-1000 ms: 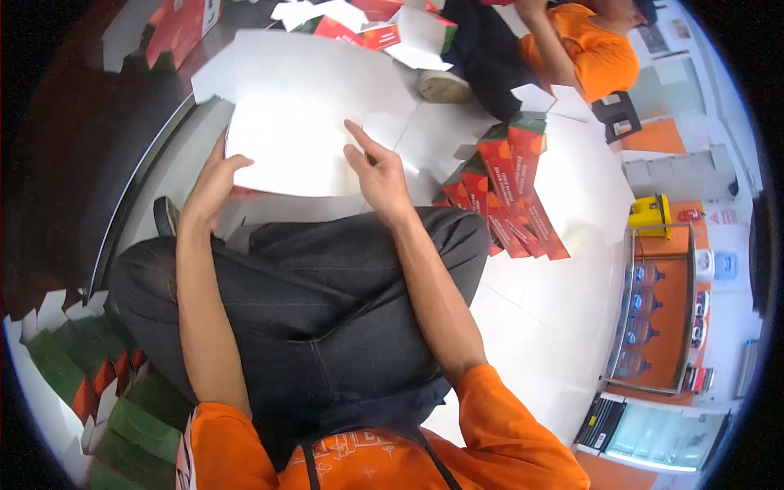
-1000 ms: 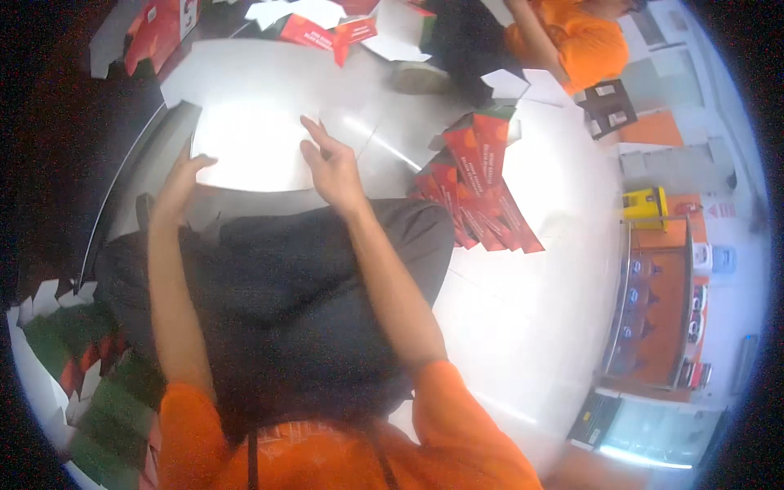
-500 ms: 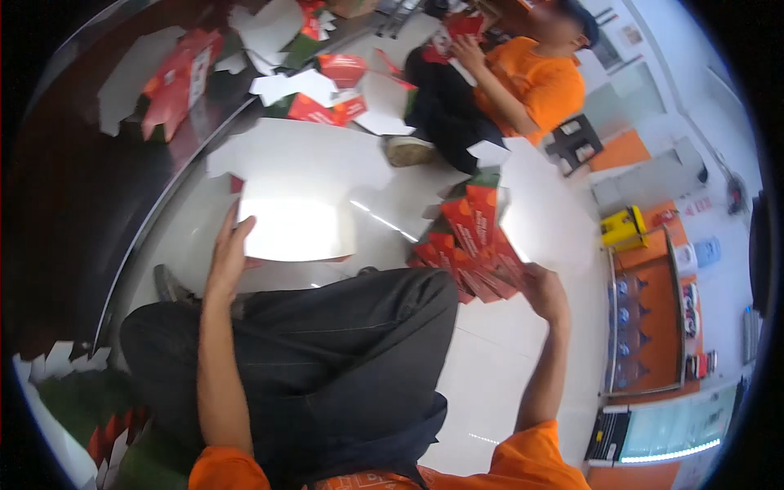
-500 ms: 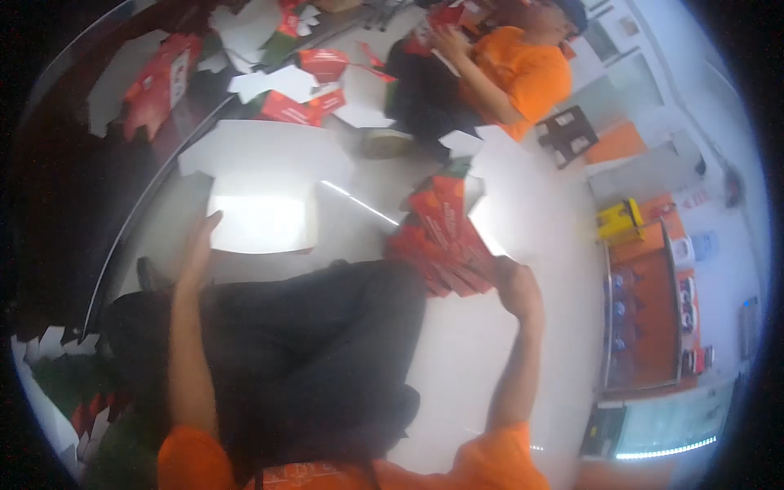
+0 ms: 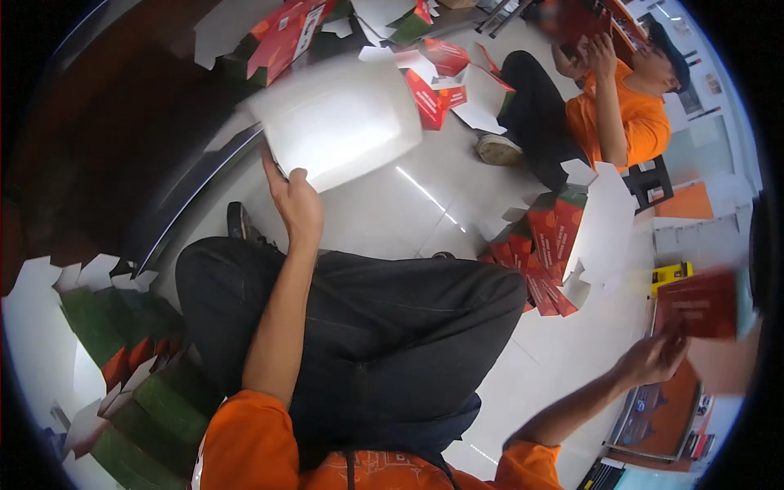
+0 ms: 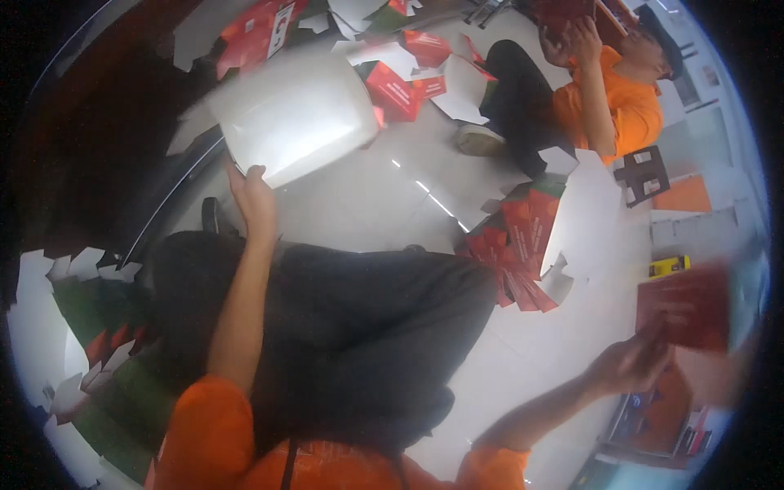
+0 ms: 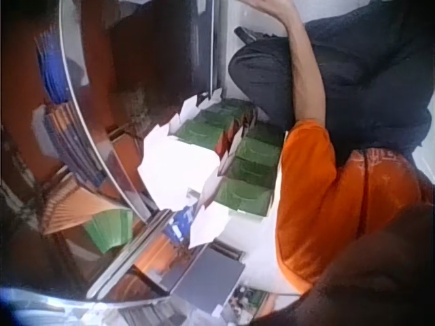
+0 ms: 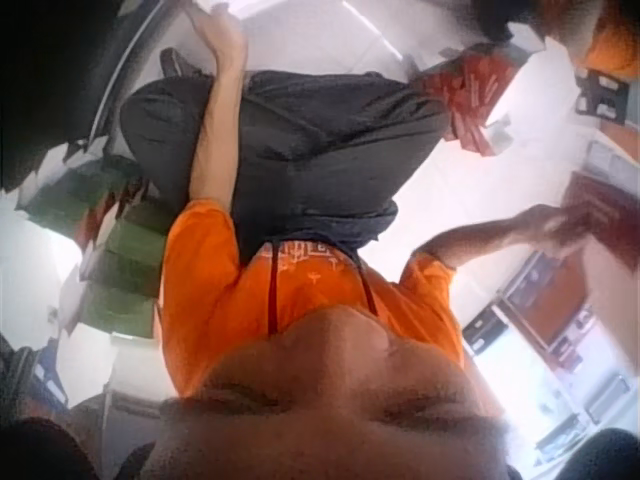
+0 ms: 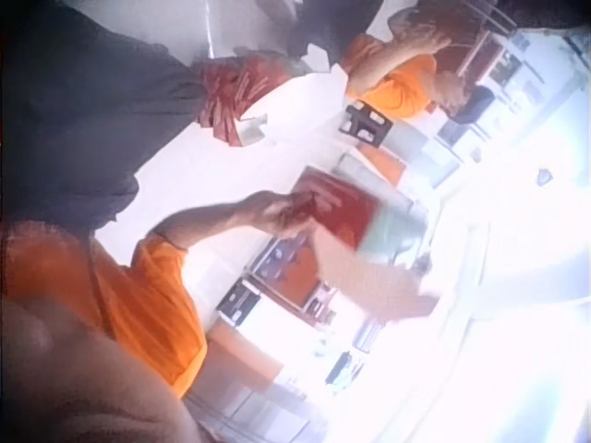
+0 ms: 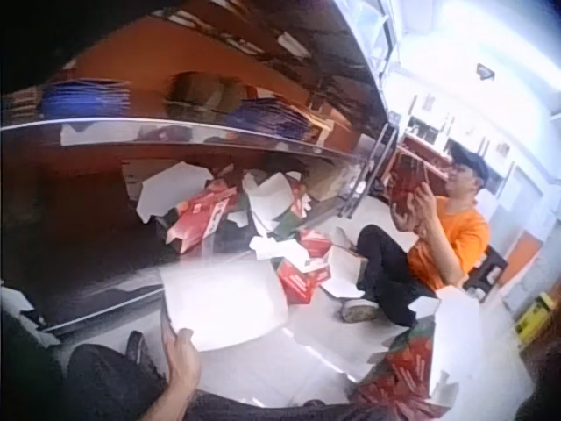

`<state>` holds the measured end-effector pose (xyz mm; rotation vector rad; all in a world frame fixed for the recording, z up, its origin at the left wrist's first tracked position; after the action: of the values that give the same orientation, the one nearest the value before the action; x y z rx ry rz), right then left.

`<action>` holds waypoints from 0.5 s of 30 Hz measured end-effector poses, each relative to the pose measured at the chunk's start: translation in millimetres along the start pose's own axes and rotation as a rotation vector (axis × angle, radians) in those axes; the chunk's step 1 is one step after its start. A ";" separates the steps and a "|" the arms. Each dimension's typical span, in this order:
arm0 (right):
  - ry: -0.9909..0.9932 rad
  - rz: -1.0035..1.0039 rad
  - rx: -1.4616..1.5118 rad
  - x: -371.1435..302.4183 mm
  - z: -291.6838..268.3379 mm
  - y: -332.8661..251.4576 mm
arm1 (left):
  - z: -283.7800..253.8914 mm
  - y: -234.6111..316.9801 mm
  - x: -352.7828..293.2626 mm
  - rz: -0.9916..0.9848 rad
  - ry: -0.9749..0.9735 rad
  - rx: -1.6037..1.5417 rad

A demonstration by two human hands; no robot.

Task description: The person sits on the floor and assembles small red and white cardboard boxes. They fold the flat cardboard pieces into shape, insert a green rectangular item into each box, and then close the flaps. The person repeats this process for multiple units, stacking the finished boxes nearby.

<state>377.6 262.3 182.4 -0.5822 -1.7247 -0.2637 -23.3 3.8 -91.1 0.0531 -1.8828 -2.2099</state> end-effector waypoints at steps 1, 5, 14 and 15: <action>0.183 0.149 0.281 -2.6 16.0 -22.7 | 3.2 -5.6 -0.8 -0.227 -0.119 -0.178; 0.028 0.392 0.343 -45.6 98.5 -79.8 | 17.3 1.6 -5.4 -0.702 -0.334 -0.849; -0.495 0.795 1.377 -91.6 175.3 -166.8 | 26.3 0.1 -28.2 -0.762 -0.741 -1.080; -0.405 0.860 1.441 -89.8 178.1 -175.2 | 21.1 -4.7 -25.0 -0.765 -0.746 -1.002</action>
<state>149.2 177.3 77.1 -0.2010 -1.4001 1.6545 -3.5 30.0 -95.2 -0.3127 -0.7139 -3.8573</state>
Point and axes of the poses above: each hand's wrist, its own x-axis towards the middle knuckle, its own z-axis out of the palm, y = z × x, the point moved 4 cm from there along x, towards the middle knuckle, and after that the axes turned 9 degrees about x, right-handed, at the moved point
